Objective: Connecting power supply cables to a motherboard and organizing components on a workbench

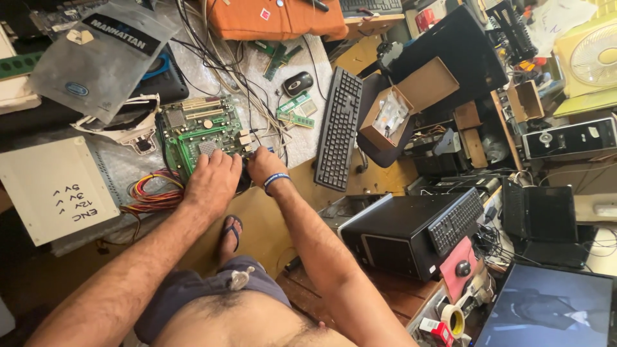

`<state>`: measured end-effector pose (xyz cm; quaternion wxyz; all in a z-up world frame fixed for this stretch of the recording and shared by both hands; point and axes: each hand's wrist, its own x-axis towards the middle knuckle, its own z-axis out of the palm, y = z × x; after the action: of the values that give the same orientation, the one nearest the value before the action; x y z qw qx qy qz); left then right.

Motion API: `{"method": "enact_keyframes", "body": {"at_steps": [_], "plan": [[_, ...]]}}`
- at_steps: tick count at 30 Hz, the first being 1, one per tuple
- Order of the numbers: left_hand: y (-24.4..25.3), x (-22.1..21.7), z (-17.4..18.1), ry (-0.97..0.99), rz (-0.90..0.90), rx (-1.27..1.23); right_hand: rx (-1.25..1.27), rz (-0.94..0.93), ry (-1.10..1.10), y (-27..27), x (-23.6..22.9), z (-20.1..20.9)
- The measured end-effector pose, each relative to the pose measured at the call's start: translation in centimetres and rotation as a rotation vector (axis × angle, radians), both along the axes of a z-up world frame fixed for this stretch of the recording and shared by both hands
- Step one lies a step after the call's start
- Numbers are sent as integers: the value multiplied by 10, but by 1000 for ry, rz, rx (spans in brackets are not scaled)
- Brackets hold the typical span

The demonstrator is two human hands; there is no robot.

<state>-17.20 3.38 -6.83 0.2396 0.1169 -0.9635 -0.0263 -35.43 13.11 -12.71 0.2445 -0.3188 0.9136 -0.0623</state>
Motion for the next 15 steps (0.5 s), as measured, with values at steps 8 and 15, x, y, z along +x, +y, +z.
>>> {"method": "enact_keyframes", "body": {"at_steps": [8, 15], "plan": [[1, 1, -1, 6, 3, -2, -2, -114, -129, 6, 8, 23], [4, 1, -14, -18, 8, -11, -115, 20, -85, 17, 27, 47]]}}
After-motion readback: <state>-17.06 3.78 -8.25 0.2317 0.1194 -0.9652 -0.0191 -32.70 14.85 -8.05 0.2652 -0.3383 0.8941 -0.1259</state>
